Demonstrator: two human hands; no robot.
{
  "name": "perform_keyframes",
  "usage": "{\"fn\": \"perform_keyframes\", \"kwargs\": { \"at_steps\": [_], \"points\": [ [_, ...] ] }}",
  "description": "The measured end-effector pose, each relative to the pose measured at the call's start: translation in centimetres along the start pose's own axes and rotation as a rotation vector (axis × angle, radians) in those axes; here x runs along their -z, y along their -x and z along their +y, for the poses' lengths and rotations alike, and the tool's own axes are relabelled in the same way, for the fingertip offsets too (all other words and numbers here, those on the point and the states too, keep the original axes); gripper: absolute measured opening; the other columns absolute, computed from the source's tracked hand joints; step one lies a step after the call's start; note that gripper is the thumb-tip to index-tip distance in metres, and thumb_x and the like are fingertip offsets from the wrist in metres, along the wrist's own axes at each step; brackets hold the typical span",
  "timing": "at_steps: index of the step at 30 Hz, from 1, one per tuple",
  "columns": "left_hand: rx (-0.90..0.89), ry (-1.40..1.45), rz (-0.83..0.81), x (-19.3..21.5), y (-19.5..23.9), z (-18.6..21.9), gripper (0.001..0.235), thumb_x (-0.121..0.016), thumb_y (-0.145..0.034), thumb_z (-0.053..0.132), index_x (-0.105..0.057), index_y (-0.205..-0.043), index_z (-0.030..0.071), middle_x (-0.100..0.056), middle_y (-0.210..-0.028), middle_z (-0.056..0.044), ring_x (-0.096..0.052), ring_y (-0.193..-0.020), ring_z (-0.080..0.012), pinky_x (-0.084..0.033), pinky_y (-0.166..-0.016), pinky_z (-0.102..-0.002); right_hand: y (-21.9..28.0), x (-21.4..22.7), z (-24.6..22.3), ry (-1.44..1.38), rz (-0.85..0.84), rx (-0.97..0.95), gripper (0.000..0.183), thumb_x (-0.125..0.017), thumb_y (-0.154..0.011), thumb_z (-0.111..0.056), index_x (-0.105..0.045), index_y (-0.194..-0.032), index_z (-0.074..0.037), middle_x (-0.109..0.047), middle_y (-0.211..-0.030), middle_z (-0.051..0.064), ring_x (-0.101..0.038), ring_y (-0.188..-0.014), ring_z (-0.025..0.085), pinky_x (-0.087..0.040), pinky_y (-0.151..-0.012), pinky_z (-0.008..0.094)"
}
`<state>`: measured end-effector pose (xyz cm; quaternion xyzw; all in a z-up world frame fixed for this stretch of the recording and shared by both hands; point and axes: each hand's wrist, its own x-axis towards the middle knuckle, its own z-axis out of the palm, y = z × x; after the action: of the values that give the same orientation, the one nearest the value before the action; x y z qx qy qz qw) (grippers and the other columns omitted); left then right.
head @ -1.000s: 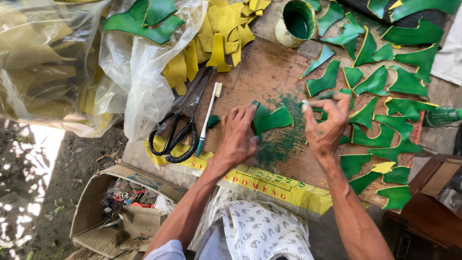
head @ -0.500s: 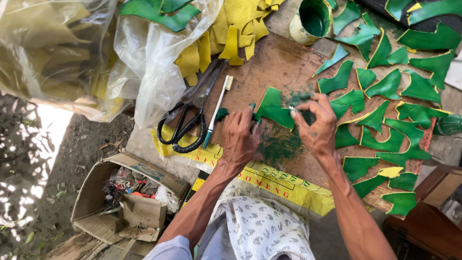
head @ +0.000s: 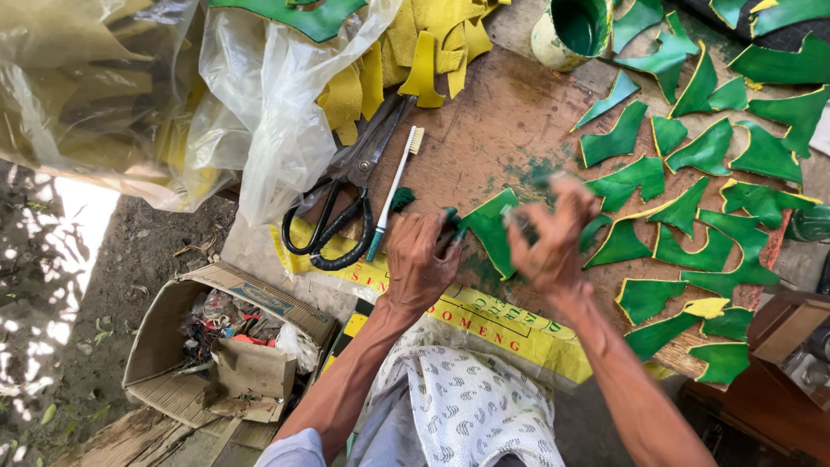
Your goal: The person paints the edges of yellow leather pieces green using a small brush. They pick up individual pieces from a plastic bag, apply the paint to the edges, and place the finished pieces on a mat to dry.
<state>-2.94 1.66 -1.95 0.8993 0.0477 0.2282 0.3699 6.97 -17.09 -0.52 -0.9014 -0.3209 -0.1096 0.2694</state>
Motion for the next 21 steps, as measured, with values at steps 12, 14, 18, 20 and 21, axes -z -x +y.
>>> {"fn": "perform_keyframes", "kwargs": {
  "at_steps": [12,14,18,20,21],
  "points": [
    [-0.043,-0.017,0.08,-0.2,-0.9,0.6,0.033,-0.085,-0.074,0.013,-0.064,-0.099,0.007,-0.063,-0.086,-0.008,-0.059,-0.079,-0.0283,-0.043,-0.074,-0.042,-0.3,-1.0,0.5,-0.055,0.108,-0.132,0.019,-0.085,-0.088,-0.018,-0.069,-0.088,-0.007,-0.052,-0.129,0.019,-0.043,-0.13,0.037,-0.03,-0.112,0.052],
    [-0.03,-0.025,0.084,-0.5,-0.5,0.6,0.032,-0.086,-0.074,0.013,-0.064,-0.097,0.007,-0.062,-0.085,-0.008,-0.059,-0.078,-0.0281,-0.043,-0.073,-0.042,0.4,-1.5,-0.8,-0.024,0.062,-0.03,0.018,-0.086,-0.083,-0.018,-0.07,-0.083,-0.01,-0.055,-0.125,0.014,-0.045,-0.128,0.036,-0.029,-0.11,0.052],
    [-0.015,-0.029,0.075,-0.6,0.1,0.5,0.032,-0.087,-0.077,0.015,-0.063,-0.096,0.007,-0.062,-0.085,-0.007,-0.059,-0.078,-0.0274,-0.043,-0.073,-0.042,-2.2,-1.5,1.2,0.043,0.123,-0.216,0.02,-0.087,-0.089,-0.018,-0.07,-0.089,-0.008,-0.052,-0.127,0.018,-0.044,-0.131,0.035,-0.03,-0.107,0.049],
    [-0.023,-0.026,0.085,-0.7,-0.5,0.3,0.033,-0.087,-0.078,0.015,-0.063,-0.098,0.006,-0.063,-0.086,-0.007,-0.06,-0.078,-0.0269,-0.043,-0.074,-0.042,-1.4,-1.4,-0.5,-0.056,0.078,-0.066,0.017,-0.086,-0.081,-0.017,-0.071,-0.084,-0.01,-0.053,-0.124,0.016,-0.044,-0.128,0.035,-0.031,-0.107,0.05],
    [-0.02,-0.02,0.087,-0.7,-0.4,0.3,0.034,-0.086,-0.078,0.015,-0.063,-0.1,0.005,-0.063,-0.087,-0.008,-0.06,-0.079,-0.0269,-0.043,-0.074,-0.041,-0.8,-1.2,-1.2,-0.104,0.047,0.006,0.016,-0.086,-0.078,-0.016,-0.071,-0.082,-0.011,-0.054,-0.122,0.015,-0.044,-0.127,0.034,-0.031,-0.108,0.051]
  ]
}}
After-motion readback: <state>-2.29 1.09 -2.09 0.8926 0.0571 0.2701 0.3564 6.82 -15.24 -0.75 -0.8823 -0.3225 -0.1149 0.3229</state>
